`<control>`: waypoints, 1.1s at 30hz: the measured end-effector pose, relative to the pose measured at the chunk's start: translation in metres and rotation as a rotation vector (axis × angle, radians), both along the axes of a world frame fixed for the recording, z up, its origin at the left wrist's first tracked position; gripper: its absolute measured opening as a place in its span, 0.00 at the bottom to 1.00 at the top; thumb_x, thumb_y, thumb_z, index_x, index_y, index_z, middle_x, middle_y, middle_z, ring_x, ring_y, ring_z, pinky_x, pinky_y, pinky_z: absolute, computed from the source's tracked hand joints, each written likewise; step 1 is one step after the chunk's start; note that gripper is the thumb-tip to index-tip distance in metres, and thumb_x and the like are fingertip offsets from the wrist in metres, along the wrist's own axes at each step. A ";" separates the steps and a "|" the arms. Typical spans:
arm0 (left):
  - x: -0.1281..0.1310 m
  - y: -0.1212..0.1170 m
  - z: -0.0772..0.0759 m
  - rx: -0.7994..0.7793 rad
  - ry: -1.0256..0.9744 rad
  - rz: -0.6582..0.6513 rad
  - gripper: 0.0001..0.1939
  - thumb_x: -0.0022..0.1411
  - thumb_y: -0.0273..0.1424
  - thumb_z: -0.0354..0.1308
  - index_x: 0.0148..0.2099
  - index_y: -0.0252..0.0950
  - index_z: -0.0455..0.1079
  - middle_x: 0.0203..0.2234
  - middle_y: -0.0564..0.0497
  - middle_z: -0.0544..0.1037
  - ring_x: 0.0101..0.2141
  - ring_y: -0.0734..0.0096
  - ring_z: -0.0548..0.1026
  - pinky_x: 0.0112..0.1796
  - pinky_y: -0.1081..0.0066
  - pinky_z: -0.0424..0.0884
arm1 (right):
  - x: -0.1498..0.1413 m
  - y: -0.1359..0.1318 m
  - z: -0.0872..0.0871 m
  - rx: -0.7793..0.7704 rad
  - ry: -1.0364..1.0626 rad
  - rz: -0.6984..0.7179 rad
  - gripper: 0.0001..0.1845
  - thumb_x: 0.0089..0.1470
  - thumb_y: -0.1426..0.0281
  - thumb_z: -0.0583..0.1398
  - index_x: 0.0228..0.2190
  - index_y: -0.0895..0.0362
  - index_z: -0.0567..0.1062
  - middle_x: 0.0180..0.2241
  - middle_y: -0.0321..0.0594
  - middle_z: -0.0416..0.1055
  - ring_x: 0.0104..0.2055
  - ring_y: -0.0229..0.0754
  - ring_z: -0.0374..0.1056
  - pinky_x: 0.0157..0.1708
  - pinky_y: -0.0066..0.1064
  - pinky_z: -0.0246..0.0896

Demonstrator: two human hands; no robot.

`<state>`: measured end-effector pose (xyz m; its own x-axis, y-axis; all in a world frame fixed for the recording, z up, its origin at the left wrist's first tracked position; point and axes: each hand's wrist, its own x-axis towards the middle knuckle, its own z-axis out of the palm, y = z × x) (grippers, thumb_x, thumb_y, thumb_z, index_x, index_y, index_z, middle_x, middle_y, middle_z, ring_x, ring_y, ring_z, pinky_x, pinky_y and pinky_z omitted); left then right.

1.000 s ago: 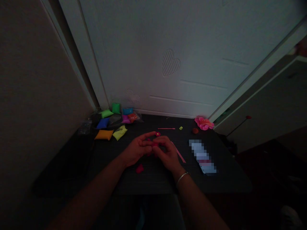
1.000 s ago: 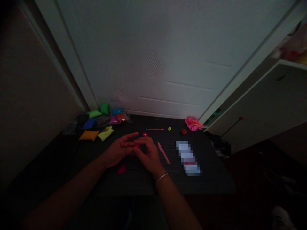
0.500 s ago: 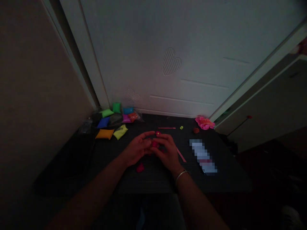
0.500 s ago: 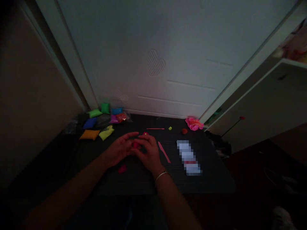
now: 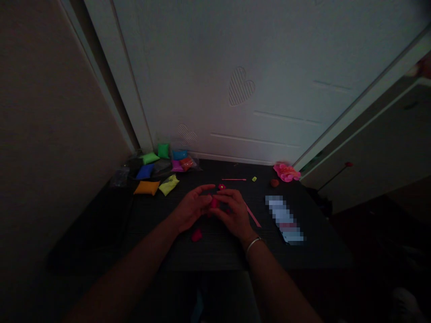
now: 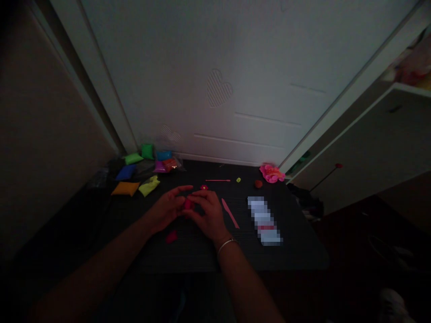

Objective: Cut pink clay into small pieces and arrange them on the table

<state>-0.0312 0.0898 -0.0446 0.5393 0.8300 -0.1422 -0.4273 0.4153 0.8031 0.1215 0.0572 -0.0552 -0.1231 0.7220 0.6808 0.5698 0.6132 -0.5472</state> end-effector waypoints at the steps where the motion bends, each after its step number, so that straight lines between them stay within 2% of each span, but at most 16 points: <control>1: 0.000 0.000 0.001 0.004 0.005 -0.005 0.27 0.47 0.28 0.63 0.50 0.34 0.61 0.24 0.52 0.74 0.26 0.71 0.72 0.26 0.73 0.66 | 0.000 0.000 0.000 0.004 -0.008 0.006 0.16 0.44 0.66 0.63 0.39 0.50 0.72 0.38 0.40 0.66 0.42 0.43 0.62 0.41 0.37 0.61; 5: 0.001 0.000 0.002 0.024 0.056 0.036 0.29 0.45 0.26 0.64 0.50 0.33 0.60 0.22 0.53 0.73 0.24 0.72 0.72 0.25 0.72 0.66 | 0.000 0.001 0.000 0.007 -0.057 0.010 0.18 0.44 0.65 0.63 0.40 0.51 0.71 0.39 0.41 0.66 0.42 0.43 0.62 0.41 0.37 0.60; 10: 0.002 0.000 0.001 0.011 0.028 0.040 0.26 0.46 0.28 0.63 0.49 0.33 0.62 0.21 0.54 0.73 0.23 0.73 0.71 0.25 0.72 0.67 | 0.000 0.001 -0.002 -0.005 -0.043 -0.028 0.14 0.46 0.65 0.62 0.38 0.50 0.72 0.38 0.40 0.67 0.42 0.42 0.62 0.41 0.37 0.60; 16: 0.002 0.000 -0.001 0.024 0.052 0.055 0.29 0.43 0.25 0.65 0.49 0.35 0.62 0.23 0.53 0.74 0.23 0.73 0.72 0.25 0.74 0.66 | 0.001 0.001 -0.001 -0.015 -0.073 -0.009 0.15 0.47 0.65 0.61 0.39 0.51 0.71 0.38 0.40 0.67 0.42 0.42 0.62 0.41 0.36 0.60; 22: 0.001 0.001 -0.001 0.014 -0.005 0.056 0.25 0.48 0.28 0.62 0.50 0.34 0.61 0.26 0.50 0.74 0.24 0.73 0.72 0.25 0.72 0.68 | 0.001 0.001 -0.003 -0.016 -0.080 -0.011 0.18 0.46 0.65 0.62 0.42 0.52 0.70 0.41 0.41 0.66 0.44 0.42 0.61 0.43 0.37 0.59; 28: 0.000 0.001 -0.001 0.003 -0.002 0.054 0.20 0.52 0.30 0.59 0.48 0.34 0.63 0.28 0.48 0.75 0.26 0.73 0.73 0.26 0.73 0.69 | 0.000 0.001 -0.002 -0.046 -0.054 -0.026 0.14 0.48 0.66 0.61 0.40 0.50 0.71 0.40 0.40 0.66 0.44 0.42 0.62 0.43 0.37 0.59; 33: 0.001 0.001 0.000 0.033 -0.002 0.048 0.27 0.46 0.26 0.63 0.50 0.34 0.61 0.24 0.53 0.74 0.23 0.73 0.72 0.24 0.73 0.68 | 0.001 0.001 -0.003 -0.034 -0.047 -0.023 0.15 0.47 0.65 0.61 0.40 0.50 0.71 0.40 0.40 0.66 0.45 0.42 0.61 0.44 0.37 0.59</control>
<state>-0.0299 0.0903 -0.0448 0.4987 0.8593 -0.1134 -0.4479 0.3675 0.8151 0.1226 0.0584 -0.0577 -0.1378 0.7474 0.6499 0.6088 0.5815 -0.5396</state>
